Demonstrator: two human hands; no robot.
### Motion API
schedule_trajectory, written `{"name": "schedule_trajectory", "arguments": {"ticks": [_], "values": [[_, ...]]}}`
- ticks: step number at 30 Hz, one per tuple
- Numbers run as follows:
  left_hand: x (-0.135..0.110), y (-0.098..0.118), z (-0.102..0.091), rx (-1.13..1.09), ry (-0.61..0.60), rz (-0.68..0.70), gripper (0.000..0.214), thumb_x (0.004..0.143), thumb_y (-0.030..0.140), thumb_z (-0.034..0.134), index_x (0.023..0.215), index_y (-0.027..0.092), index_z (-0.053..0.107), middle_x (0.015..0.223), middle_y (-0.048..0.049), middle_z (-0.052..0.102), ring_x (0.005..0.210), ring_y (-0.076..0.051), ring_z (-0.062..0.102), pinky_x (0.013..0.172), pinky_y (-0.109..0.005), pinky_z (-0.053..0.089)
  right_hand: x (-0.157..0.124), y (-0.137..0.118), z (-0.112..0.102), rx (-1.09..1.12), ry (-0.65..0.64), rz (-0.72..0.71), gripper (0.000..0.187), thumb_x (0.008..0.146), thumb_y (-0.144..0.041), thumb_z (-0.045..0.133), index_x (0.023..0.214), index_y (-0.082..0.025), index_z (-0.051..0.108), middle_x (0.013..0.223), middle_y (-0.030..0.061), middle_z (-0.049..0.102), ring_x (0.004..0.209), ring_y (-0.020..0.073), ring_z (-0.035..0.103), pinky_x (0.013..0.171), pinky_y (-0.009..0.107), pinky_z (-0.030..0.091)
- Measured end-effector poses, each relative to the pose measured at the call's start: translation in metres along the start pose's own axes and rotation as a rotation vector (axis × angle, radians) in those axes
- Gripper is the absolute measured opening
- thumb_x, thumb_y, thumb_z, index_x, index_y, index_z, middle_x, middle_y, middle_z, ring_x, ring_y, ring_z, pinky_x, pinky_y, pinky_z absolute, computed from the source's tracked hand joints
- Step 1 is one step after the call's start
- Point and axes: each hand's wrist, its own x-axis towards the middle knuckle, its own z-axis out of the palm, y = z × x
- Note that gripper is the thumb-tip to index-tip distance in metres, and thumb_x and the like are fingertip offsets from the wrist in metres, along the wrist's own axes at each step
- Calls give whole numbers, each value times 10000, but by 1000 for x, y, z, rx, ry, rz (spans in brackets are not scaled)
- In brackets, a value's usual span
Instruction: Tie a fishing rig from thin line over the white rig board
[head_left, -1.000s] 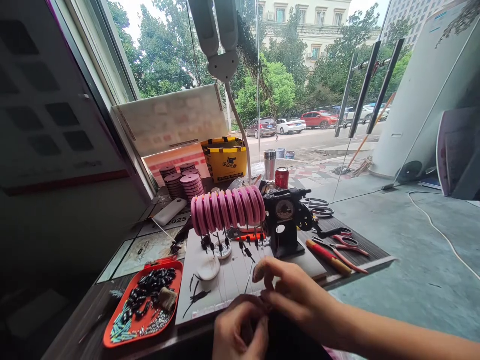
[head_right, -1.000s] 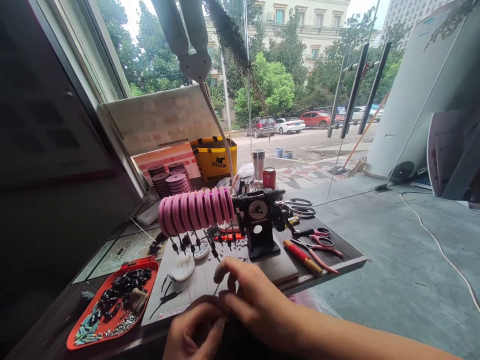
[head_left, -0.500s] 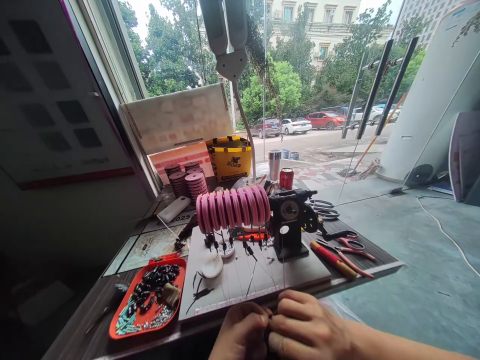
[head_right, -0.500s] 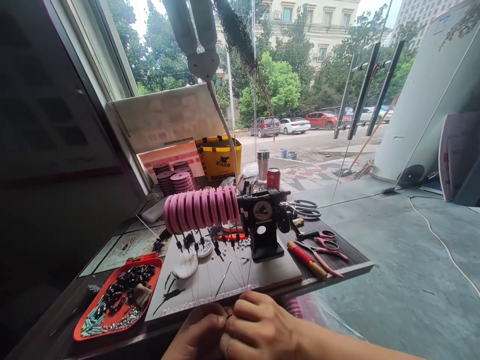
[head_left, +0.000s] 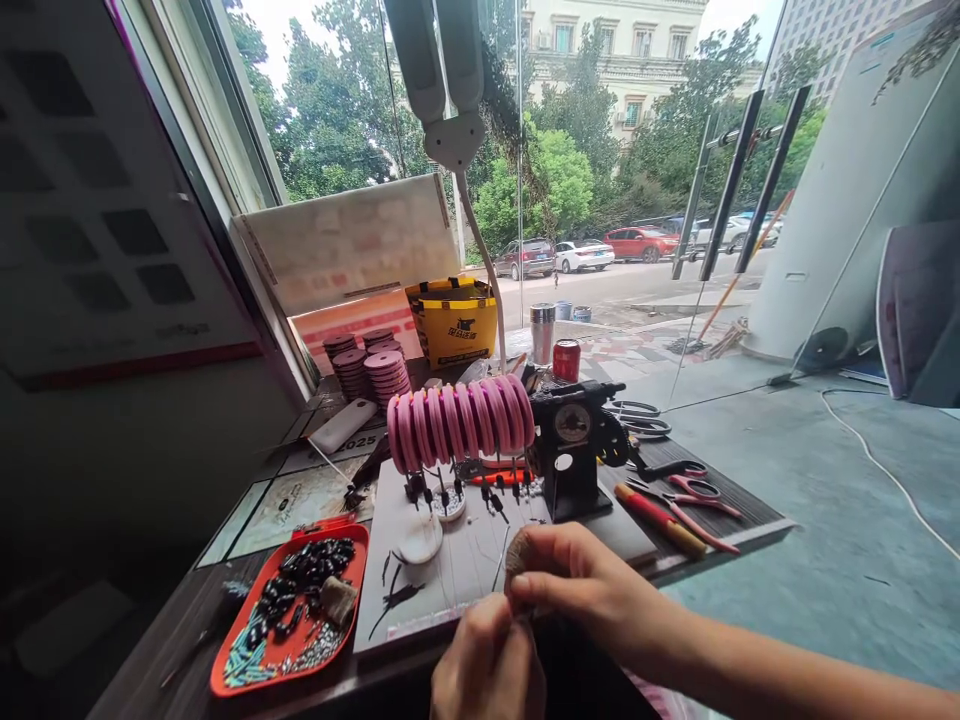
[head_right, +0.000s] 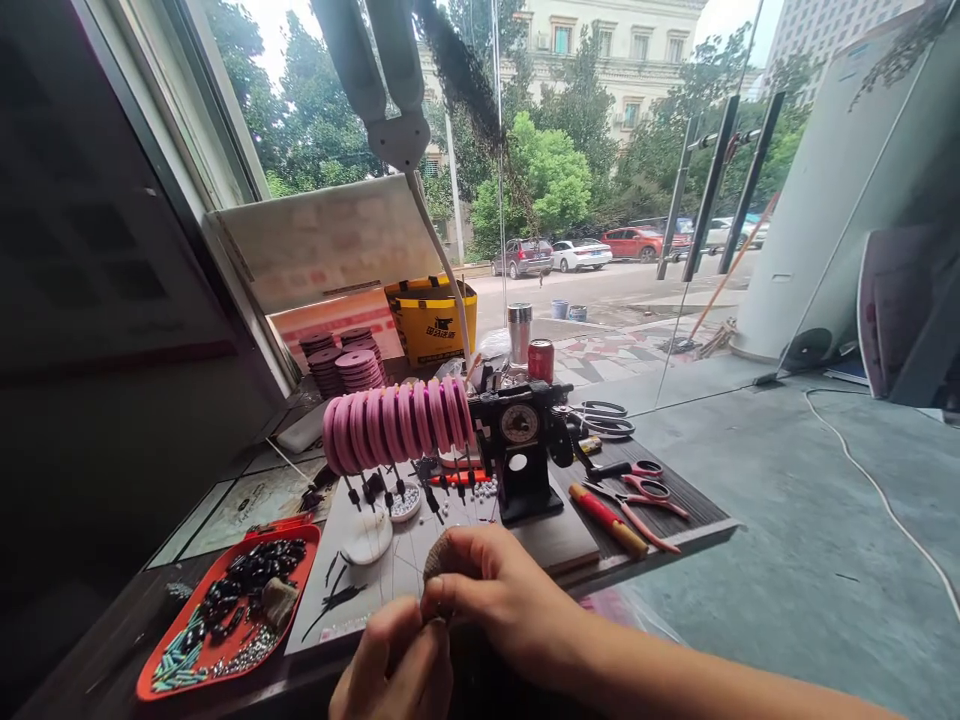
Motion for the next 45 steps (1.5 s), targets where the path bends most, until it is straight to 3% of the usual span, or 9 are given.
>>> {"name": "schedule_trajectory", "arguments": {"ticks": [3,10,15,19,26,32,34,39,45], "values": [[5,-8,-4,-107,-75,217,231,730,-52,524,841,95,664,731,-80,717,593,-144,655,591,-206,490,-3,0,-3,-69,2,-22,242,741,-344,612,657,-163,476,617,-37,448,573,100,396,559,224,338],[25,-8,-5,-1375,-572,-1564,44,491,175,608,461,158,581,411,53,474,337,-35,330,352,-175,224,-29,-5,-13,-1231,-211,-793,283,934,-176,336,827,-127,593,702,45,568,583,133,447,536,244,365],[27,-6,-6,-1488,-575,-1717,58,464,188,607,472,152,562,423,56,453,379,-39,369,386,-161,183,-28,13,-12,-1399,-151,-1074,598,981,-152,101,701,-77,624,518,30,507,474,129,371,465,260,328],[24,-10,-9,-1418,-539,-1577,72,516,167,690,527,139,625,528,15,546,446,-60,431,423,-175,263,-24,23,-5,-1292,-72,-1068,479,983,-171,225,695,-133,606,543,16,568,514,130,412,503,265,332],[1,2,-3,-367,-138,-486,190,798,128,531,648,176,637,782,-36,602,450,-72,497,431,-213,361,-10,-2,4,-196,-32,-109,289,808,-400,591,680,-144,554,647,-1,539,614,118,491,589,225,393],[1,-3,-5,-158,-37,94,278,745,-53,508,899,124,657,773,-88,731,637,-160,667,623,-215,495,1,-8,2,-79,-47,-2,279,759,-384,616,660,-142,520,611,-24,486,573,100,433,569,222,365],[8,-9,-8,-486,-181,-168,217,735,-7,525,761,146,677,703,-62,709,588,-140,630,562,-209,471,-6,-7,-1,-328,-26,-123,149,802,-288,566,763,-145,549,683,-5,521,609,111,461,575,221,383],[18,-15,-7,-1425,-568,-1602,4,530,144,618,530,143,622,450,33,528,369,-50,374,376,-182,239,-28,7,-8,-1263,-214,-805,232,909,-138,381,803,-142,587,737,48,598,580,134,461,546,260,390],[27,-10,-5,-1569,-589,-1794,91,429,136,645,471,133,564,377,64,442,332,-18,355,343,-137,164,-26,20,-10,-1443,-130,-1103,544,978,-117,159,705,-90,629,502,13,476,474,131,387,477,263,358]]}}
